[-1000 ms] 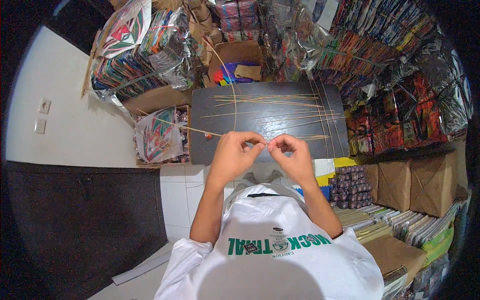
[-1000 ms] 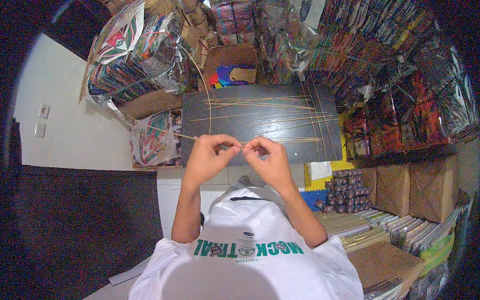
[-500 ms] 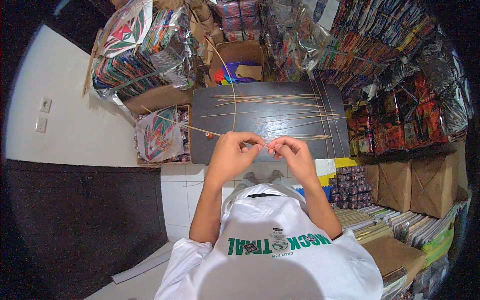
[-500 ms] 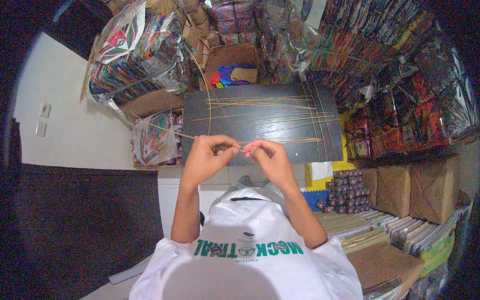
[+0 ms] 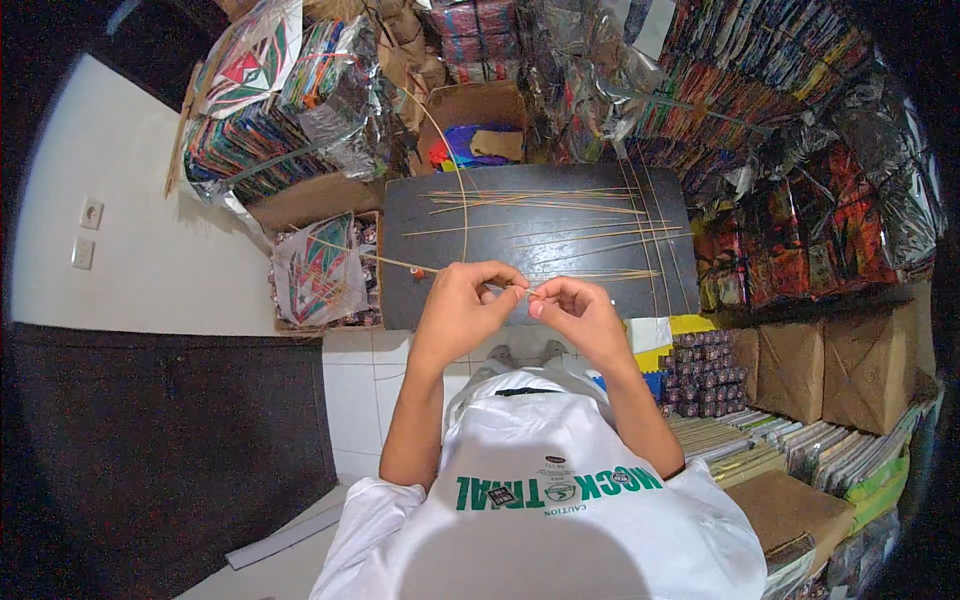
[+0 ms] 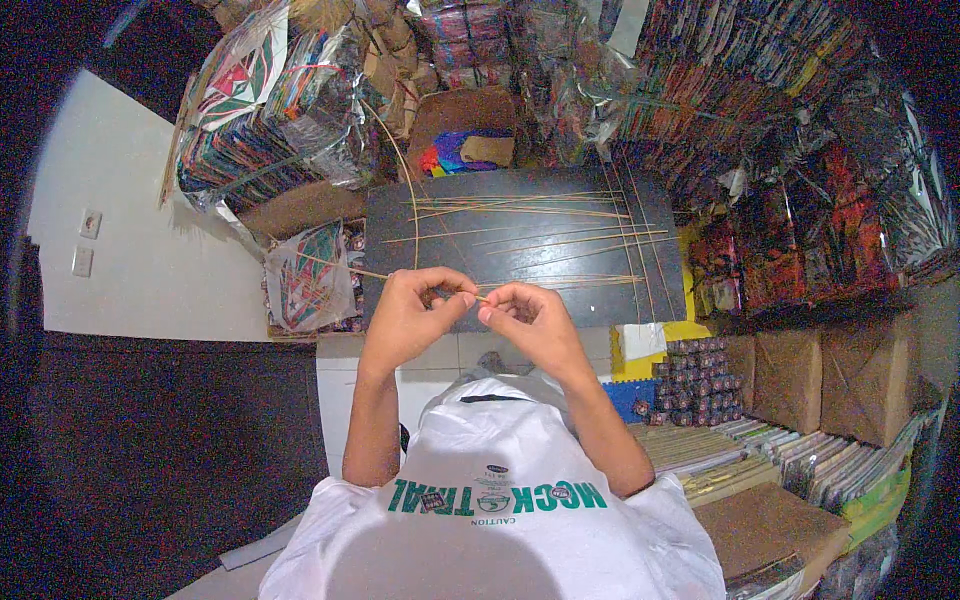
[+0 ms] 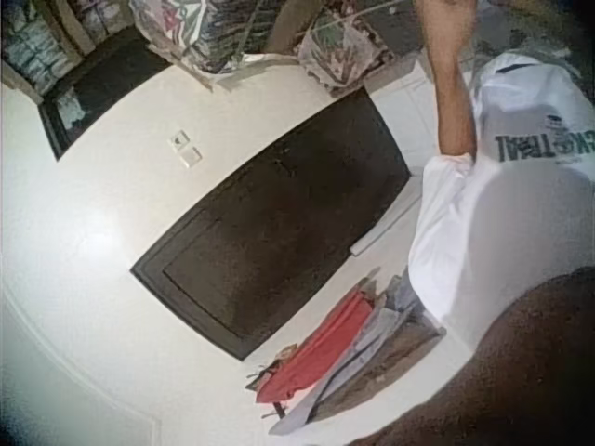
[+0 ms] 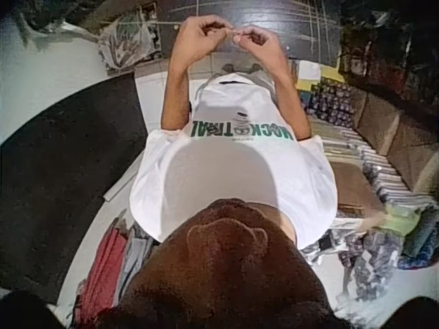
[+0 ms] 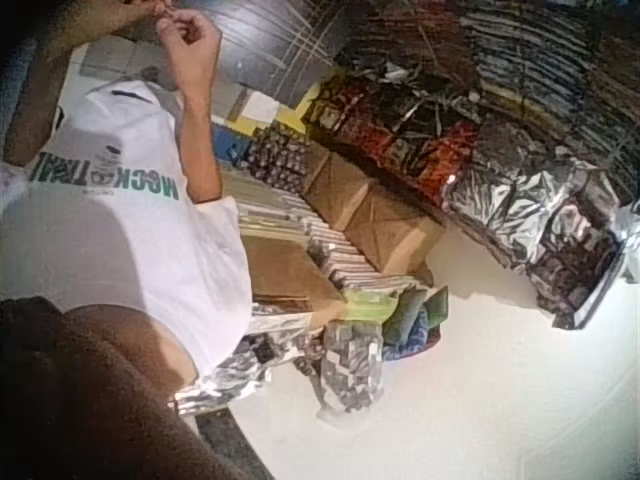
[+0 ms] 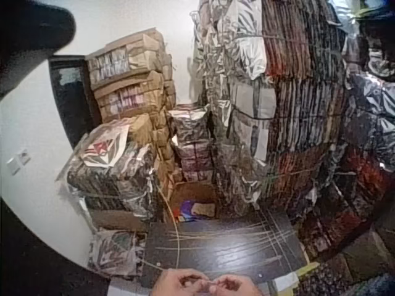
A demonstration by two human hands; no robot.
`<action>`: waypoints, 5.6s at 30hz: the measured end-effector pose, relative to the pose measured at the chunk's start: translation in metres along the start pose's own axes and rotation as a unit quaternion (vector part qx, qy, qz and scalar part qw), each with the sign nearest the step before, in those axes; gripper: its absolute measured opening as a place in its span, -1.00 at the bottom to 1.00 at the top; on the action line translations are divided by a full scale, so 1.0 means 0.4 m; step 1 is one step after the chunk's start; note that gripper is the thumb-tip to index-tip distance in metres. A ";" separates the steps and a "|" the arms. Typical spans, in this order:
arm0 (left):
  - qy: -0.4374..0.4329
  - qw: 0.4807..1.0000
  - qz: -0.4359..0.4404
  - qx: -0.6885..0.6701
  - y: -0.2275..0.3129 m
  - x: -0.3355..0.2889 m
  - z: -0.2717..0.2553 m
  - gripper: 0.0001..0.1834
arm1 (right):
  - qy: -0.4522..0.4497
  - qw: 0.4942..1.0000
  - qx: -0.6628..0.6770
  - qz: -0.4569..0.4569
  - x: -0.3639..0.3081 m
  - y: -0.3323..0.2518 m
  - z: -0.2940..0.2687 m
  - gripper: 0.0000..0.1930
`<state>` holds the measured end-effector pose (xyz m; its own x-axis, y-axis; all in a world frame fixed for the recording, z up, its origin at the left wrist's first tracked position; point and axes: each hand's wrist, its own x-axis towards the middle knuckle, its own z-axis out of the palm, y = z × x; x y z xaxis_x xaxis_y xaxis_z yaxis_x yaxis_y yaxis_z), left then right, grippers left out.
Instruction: The person assembles a kite frame by tying thin wooden sticks into a cross shape. They apply glue from a small orange tube to secure the joints on a dark table surrounded by stacks of colorful kite materials.
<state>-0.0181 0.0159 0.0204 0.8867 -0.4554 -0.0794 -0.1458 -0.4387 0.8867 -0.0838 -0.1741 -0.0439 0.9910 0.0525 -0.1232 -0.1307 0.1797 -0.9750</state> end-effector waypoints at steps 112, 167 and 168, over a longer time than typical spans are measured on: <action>-0.135 0.987 0.069 0.056 -0.034 0.020 -0.013 -0.82 | 0.015 0.993 -0.026 -0.114 0.043 -0.016 0.004 -0.70; 0.066 0.972 0.152 -0.164 0.155 0.176 -0.190 -0.79 | -0.187 0.956 -0.162 -0.156 0.229 0.245 0.263 -0.30; 0.082 0.970 0.152 -0.174 0.159 0.170 -0.200 -0.79 | -0.184 0.963 -0.150 -0.128 0.218 0.232 0.265 -0.37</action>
<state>0.0679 0.0192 0.1077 0.8885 -0.3799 0.2573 -0.2794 -0.0032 0.9602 -0.0126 -0.0489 -0.1256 0.9047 0.3993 0.1486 0.1860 -0.0564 -0.9809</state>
